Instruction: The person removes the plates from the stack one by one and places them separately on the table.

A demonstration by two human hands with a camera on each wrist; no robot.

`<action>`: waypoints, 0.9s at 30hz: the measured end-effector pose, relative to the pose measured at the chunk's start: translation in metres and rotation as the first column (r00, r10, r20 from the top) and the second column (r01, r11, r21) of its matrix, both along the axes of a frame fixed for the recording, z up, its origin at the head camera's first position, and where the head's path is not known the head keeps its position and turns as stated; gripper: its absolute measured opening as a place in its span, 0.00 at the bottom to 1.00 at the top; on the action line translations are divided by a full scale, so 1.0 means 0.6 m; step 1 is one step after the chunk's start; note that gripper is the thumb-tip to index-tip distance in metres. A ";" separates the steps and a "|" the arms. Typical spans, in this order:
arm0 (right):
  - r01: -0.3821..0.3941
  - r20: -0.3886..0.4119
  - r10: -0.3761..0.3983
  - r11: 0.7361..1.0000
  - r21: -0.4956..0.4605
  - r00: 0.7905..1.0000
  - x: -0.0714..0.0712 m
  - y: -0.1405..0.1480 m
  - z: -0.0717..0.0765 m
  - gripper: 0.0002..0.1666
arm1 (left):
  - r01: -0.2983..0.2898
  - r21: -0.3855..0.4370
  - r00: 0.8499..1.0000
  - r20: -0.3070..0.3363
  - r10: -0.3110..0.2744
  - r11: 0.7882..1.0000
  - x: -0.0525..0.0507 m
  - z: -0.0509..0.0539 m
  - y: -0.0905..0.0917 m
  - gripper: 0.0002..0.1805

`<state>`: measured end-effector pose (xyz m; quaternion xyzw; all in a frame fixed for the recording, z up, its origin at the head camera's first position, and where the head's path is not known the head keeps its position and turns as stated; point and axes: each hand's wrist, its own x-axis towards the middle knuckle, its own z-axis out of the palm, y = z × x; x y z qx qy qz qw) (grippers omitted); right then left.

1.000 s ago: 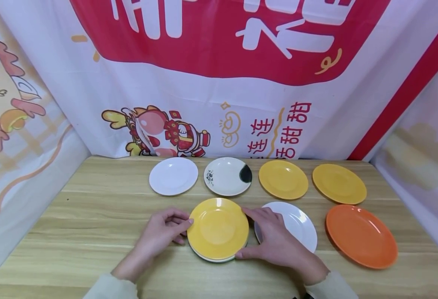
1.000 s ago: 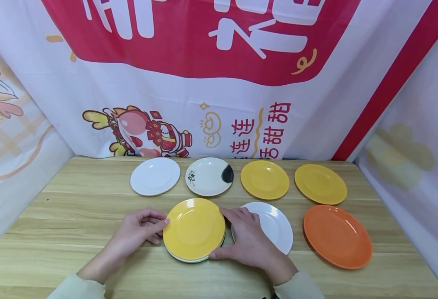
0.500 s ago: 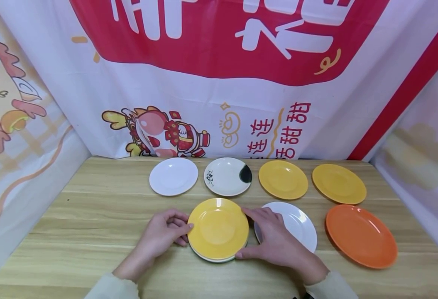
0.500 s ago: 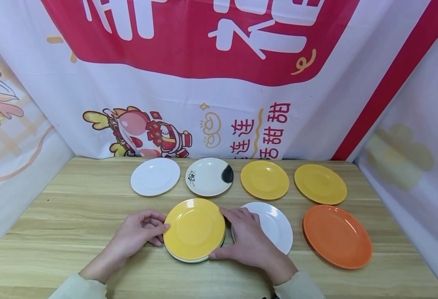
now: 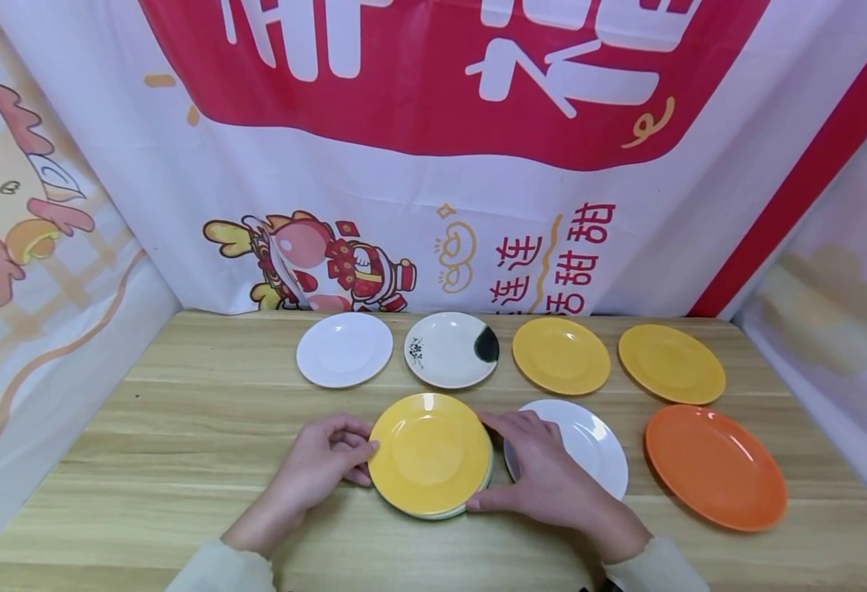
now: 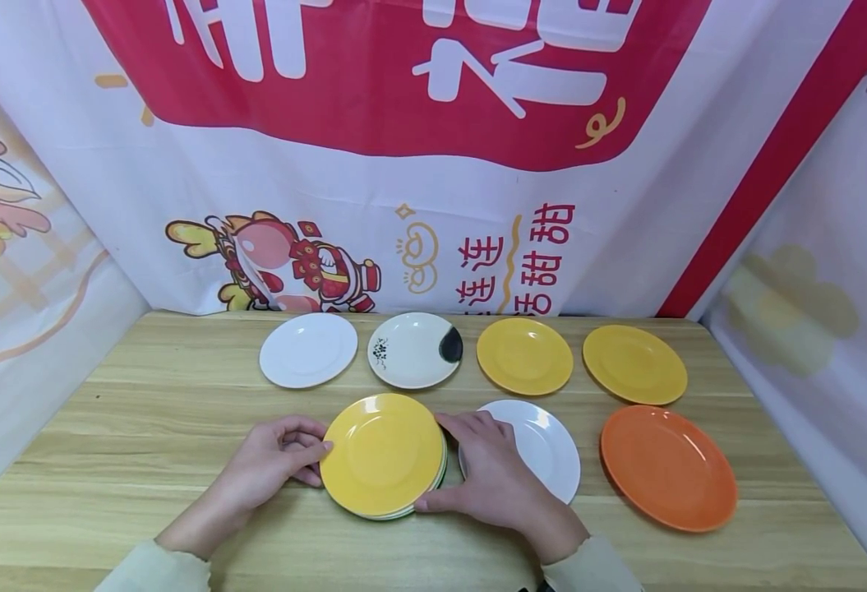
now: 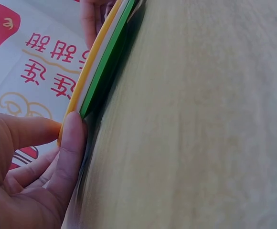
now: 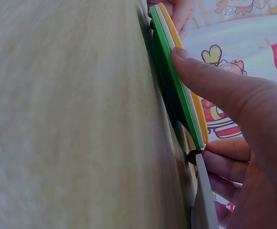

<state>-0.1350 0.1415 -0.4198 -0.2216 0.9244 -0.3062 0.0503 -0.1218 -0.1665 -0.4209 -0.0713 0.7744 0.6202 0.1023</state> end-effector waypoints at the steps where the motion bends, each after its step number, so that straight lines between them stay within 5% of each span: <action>1: 0.001 -0.001 -0.001 1.000 0.000 1.000 0.000 0.000 0.000 0.63 | 0.002 0.001 1.000 0.000 -0.002 1.000 0.000 -0.001 -0.001 0.15; 27: 0.018 0.029 -0.018 1.000 -0.003 0.999 0.002 -0.002 -0.001 0.63 | -0.082 0.109 0.996 0.039 0.078 0.991 0.000 0.011 -0.013 0.18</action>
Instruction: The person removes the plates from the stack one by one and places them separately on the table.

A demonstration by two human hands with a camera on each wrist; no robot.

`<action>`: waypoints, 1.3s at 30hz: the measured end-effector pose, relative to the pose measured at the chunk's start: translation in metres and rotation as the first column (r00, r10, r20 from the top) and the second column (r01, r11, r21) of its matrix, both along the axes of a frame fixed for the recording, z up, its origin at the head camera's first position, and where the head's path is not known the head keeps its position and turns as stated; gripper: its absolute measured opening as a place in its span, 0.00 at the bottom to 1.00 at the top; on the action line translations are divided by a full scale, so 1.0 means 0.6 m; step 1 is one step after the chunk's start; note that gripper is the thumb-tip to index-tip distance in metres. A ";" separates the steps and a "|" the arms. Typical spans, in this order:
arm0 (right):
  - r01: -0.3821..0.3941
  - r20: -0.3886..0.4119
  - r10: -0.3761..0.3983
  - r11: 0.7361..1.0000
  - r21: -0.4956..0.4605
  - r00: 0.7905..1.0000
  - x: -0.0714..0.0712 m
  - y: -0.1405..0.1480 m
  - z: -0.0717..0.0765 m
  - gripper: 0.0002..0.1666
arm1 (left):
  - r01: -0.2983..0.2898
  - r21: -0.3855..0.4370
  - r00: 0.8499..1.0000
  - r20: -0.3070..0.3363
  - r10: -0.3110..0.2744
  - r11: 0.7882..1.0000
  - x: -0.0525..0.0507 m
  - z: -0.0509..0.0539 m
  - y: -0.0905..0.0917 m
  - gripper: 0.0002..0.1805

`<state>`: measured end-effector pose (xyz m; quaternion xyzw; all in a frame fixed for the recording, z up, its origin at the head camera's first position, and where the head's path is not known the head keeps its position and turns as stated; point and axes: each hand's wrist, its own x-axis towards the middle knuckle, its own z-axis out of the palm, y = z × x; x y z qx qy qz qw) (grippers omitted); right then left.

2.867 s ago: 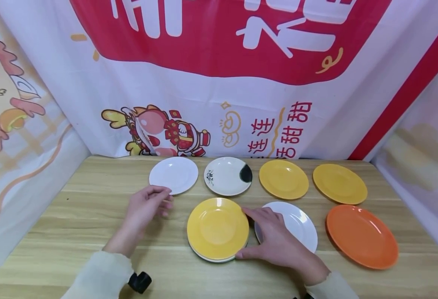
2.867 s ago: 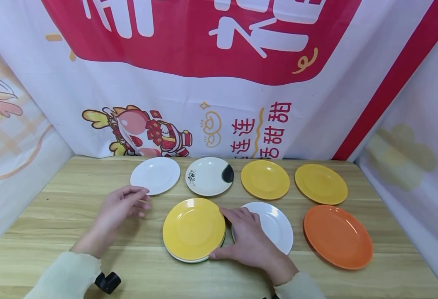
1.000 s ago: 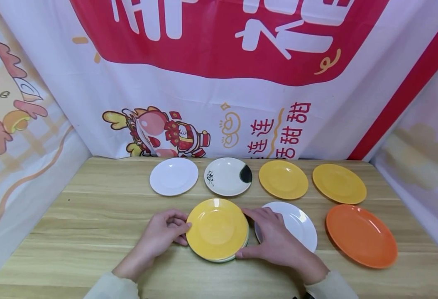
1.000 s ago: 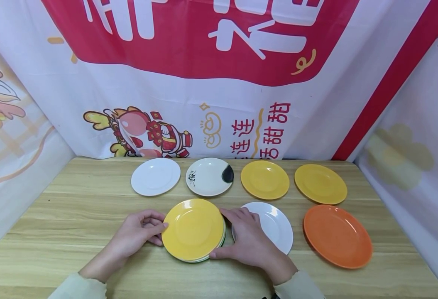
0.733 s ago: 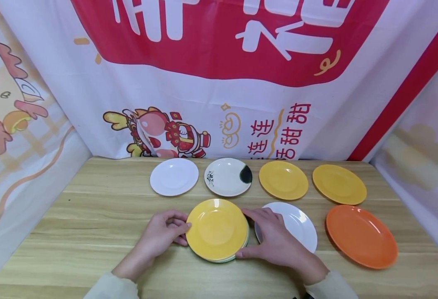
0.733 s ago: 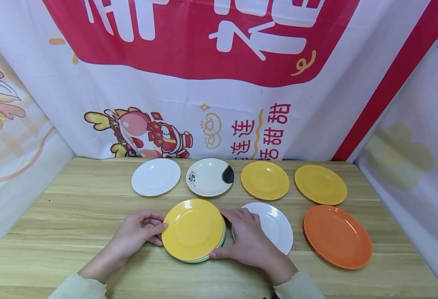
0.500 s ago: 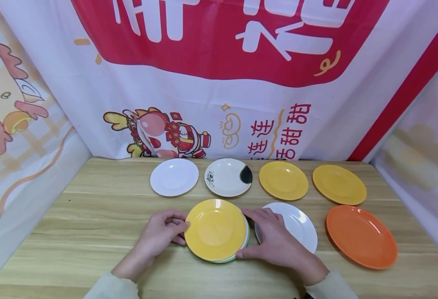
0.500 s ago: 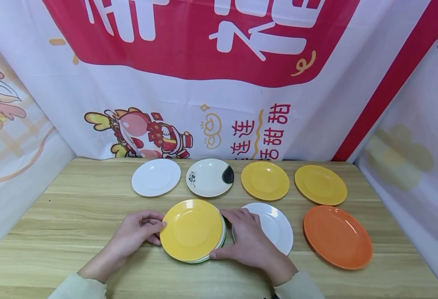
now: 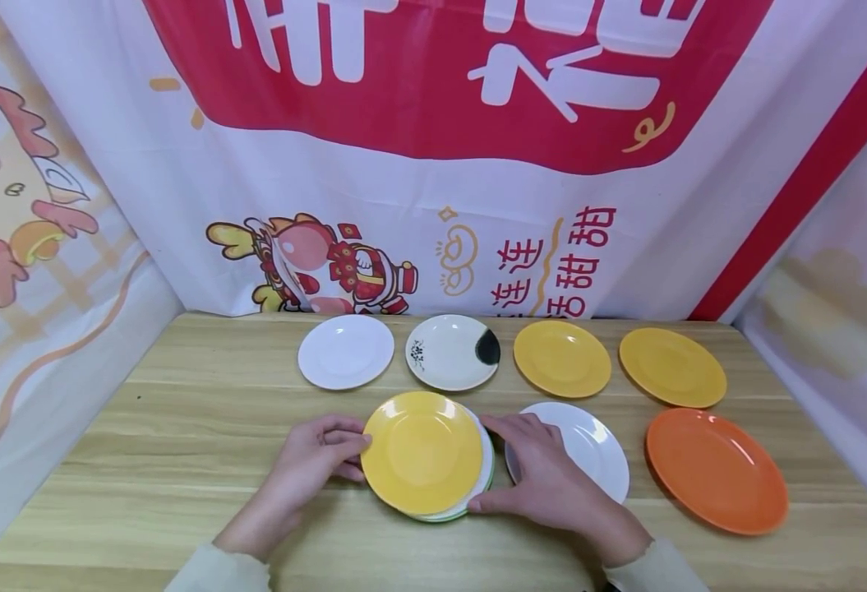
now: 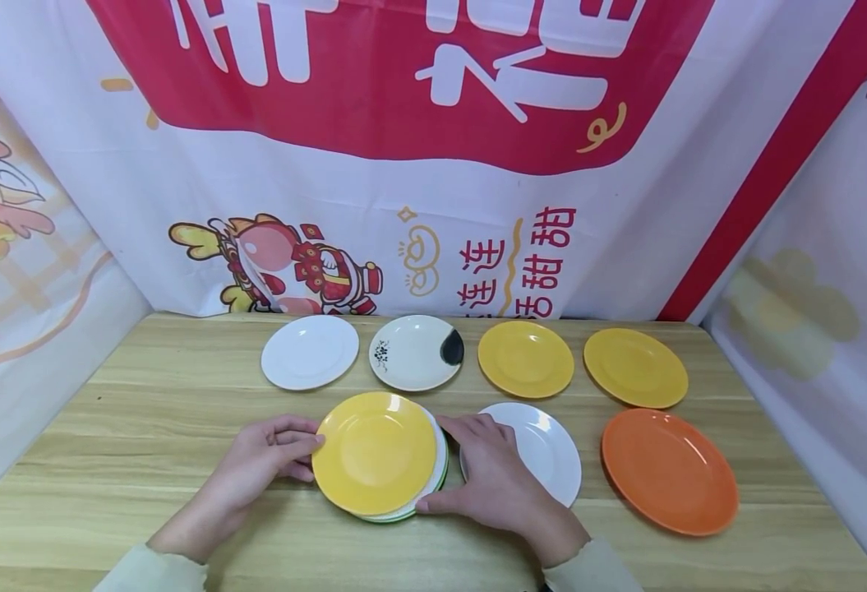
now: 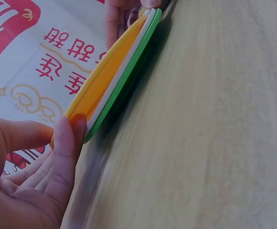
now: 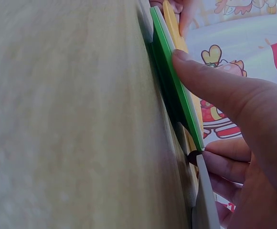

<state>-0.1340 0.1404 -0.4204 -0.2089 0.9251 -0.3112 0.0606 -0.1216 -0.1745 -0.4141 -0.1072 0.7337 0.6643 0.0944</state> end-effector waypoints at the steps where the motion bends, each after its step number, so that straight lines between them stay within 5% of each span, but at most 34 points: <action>1: 0.001 0.001 -0.001 1.000 -0.002 1.000 0.000 0.000 0.000 0.63 | -0.002 0.007 1.000 0.003 0.002 1.000 0.000 0.001 -0.001 0.18; 39: -0.005 -0.036 0.005 1.000 -0.003 0.999 0.001 0.003 0.001 0.63 | -0.070 0.067 0.997 0.050 0.066 0.995 0.014 0.009 -0.041 0.25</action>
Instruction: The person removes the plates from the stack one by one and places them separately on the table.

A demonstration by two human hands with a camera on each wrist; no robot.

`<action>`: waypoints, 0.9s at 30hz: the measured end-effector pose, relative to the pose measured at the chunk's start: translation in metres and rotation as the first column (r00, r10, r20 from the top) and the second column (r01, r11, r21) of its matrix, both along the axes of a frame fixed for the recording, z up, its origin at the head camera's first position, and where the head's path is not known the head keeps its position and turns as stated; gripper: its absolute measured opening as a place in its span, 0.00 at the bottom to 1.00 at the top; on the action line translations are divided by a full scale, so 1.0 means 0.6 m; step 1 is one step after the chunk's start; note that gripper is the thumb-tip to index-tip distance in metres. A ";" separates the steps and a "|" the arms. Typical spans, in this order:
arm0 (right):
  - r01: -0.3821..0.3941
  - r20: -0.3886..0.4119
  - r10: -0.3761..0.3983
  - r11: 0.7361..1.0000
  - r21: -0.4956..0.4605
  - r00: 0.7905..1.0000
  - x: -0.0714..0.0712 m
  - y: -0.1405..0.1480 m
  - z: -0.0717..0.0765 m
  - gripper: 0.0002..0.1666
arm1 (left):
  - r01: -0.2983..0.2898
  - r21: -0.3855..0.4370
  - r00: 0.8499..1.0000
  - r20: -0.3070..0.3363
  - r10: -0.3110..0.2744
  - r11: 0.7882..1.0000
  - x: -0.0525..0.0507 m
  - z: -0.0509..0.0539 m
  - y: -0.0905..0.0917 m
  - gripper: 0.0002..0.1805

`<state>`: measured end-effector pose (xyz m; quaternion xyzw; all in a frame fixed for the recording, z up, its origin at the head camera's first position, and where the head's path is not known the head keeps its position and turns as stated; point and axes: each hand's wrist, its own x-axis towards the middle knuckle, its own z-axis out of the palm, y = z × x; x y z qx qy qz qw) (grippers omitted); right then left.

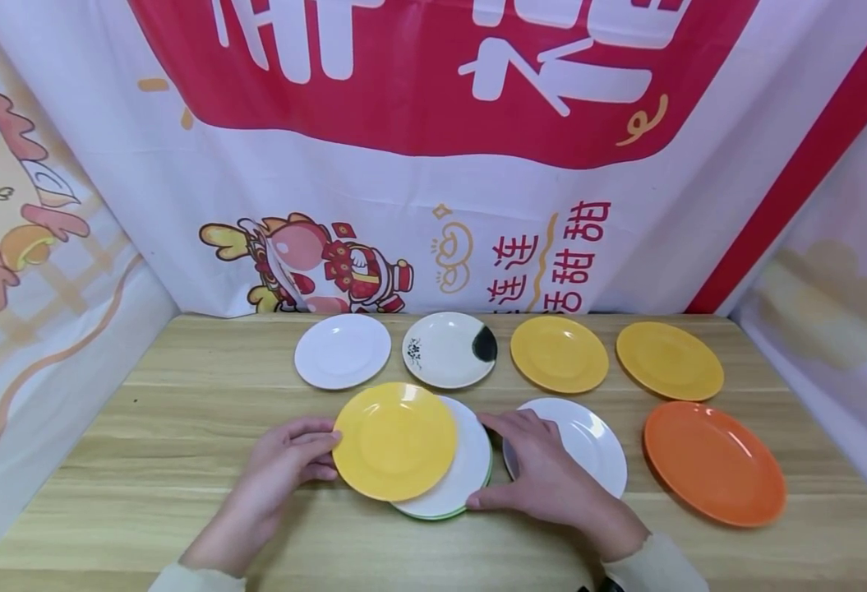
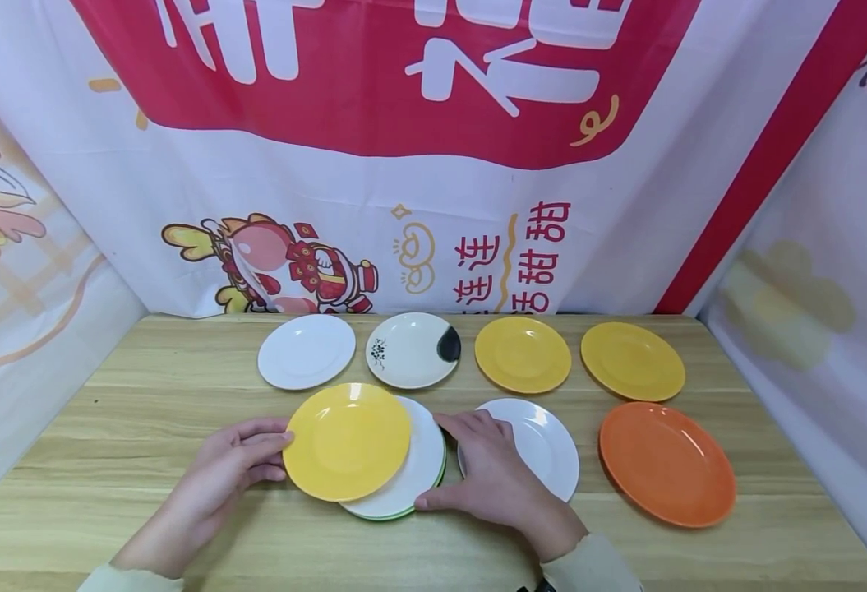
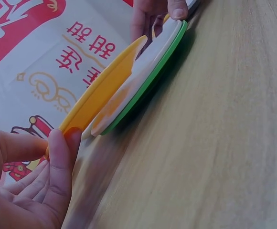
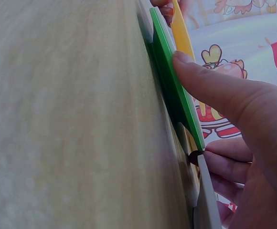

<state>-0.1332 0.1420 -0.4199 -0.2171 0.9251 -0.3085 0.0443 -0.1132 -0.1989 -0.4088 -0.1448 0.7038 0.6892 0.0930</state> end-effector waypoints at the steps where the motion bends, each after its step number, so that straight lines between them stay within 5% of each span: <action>1: 0.001 -0.001 -0.001 1.000 -0.002 1.000 0.000 0.000 0.000 0.63 | -0.005 0.001 1.000 0.001 0.005 1.000 0.001 0.000 -0.002 0.25; 27: -0.008 -0.014 0.008 1.000 -0.008 1.000 0.001 0.000 0.002 0.62 | -0.092 -0.030 0.994 0.052 0.094 0.995 0.028 -0.012 -0.108 0.28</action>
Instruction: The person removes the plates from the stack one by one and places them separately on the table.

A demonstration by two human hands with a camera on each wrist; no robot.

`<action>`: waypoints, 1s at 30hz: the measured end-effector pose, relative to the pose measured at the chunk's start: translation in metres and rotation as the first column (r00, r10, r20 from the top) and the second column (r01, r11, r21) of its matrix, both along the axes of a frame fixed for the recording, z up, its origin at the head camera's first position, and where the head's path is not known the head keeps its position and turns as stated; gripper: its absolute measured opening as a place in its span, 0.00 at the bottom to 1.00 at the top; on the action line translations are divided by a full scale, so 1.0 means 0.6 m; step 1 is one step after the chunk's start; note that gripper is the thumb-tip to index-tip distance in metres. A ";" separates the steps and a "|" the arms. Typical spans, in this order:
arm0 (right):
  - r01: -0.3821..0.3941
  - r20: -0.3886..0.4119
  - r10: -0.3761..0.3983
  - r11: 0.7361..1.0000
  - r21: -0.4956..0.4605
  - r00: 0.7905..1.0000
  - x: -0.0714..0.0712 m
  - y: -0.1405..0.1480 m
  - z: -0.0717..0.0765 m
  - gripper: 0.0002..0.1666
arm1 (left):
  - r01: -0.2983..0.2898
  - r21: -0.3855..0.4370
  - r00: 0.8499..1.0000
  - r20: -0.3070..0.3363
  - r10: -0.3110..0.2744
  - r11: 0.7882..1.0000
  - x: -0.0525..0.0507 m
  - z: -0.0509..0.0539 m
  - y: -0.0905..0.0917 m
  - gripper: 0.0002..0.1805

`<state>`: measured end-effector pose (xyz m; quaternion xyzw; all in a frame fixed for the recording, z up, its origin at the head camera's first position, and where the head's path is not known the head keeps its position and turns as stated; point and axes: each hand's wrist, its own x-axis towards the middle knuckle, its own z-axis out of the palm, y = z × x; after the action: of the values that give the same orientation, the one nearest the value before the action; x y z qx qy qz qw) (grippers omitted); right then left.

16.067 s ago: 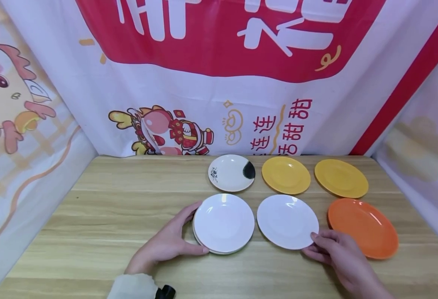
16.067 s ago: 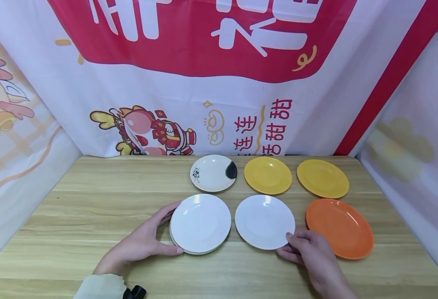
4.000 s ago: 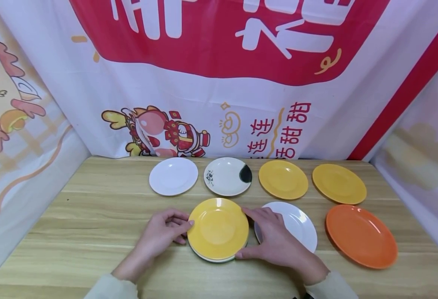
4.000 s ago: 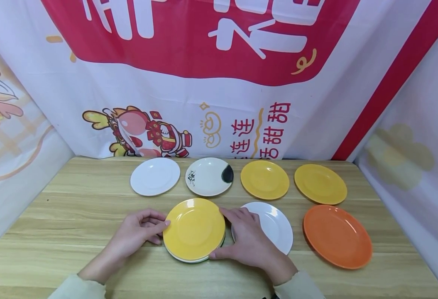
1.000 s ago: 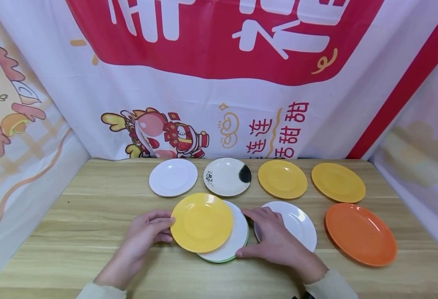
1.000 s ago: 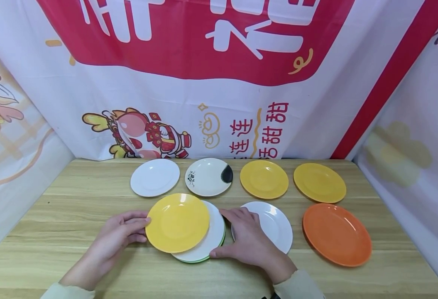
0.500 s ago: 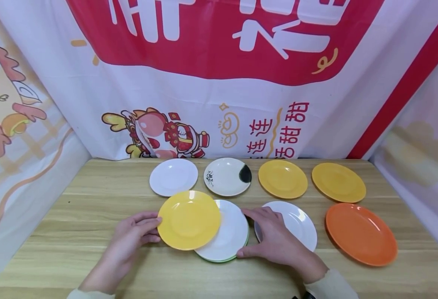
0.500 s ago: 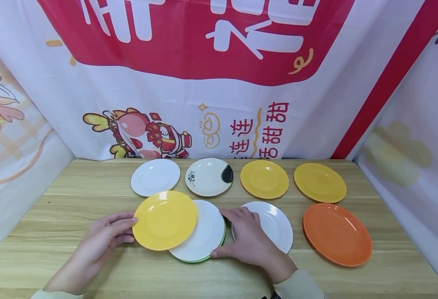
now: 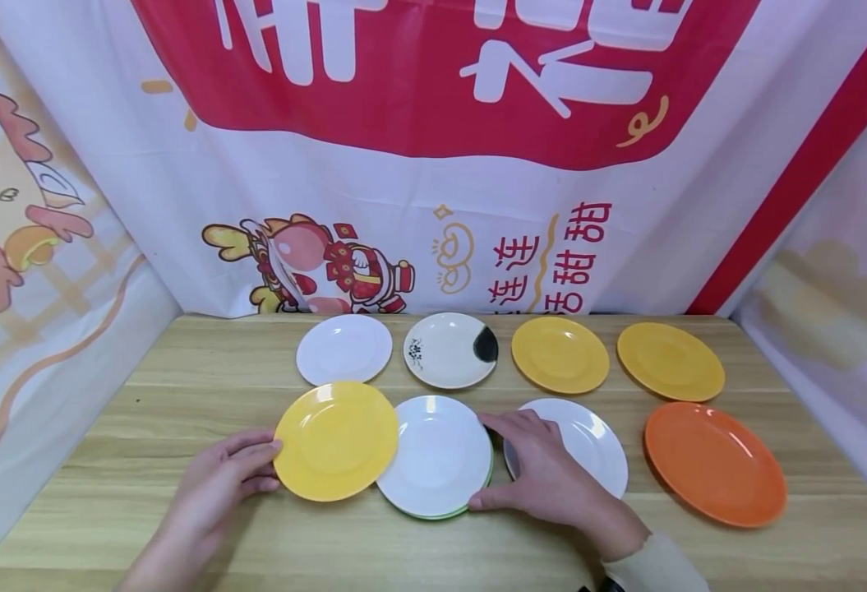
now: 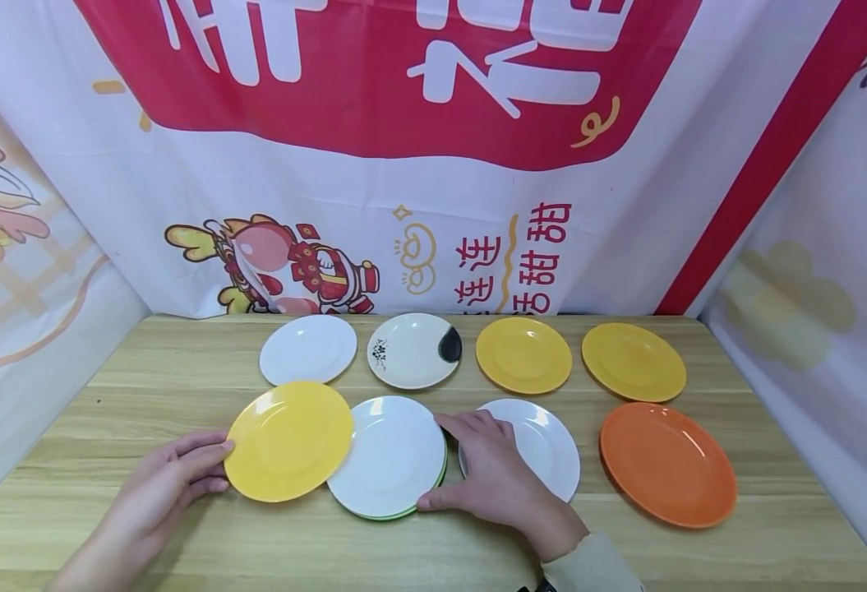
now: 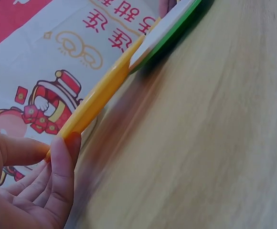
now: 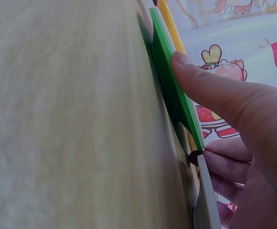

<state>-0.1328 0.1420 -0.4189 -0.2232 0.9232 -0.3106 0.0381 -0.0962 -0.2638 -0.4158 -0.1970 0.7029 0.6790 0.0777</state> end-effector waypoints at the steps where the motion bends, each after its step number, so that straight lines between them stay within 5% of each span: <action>1: 0.000 0.000 0.000 1.000 -0.001 1.000 0.000 0.000 0.000 0.62 | -0.001 0.001 1.000 0.001 0.001 1.000 0.001 -0.001 -0.005 0.28; 20: 0.006 0.002 -0.006 1.000 -0.016 1.000 -0.001 0.000 -0.001 0.62 | 0.020 -0.088 0.999 0.029 -0.017 0.996 0.007 -0.004 -0.053 0.30; 30: 0.015 0.028 -0.015 1.000 0.004 0.999 -0.001 0.000 0.001 0.62 | 0.056 -0.264 0.998 0.053 -0.044 0.963 0.002 -0.002 -0.068 0.31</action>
<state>-0.1336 0.1422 -0.4183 -0.2119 0.9248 -0.3122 0.0494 -0.0948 -0.3044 -0.4172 -0.2035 0.7903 0.5718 0.0841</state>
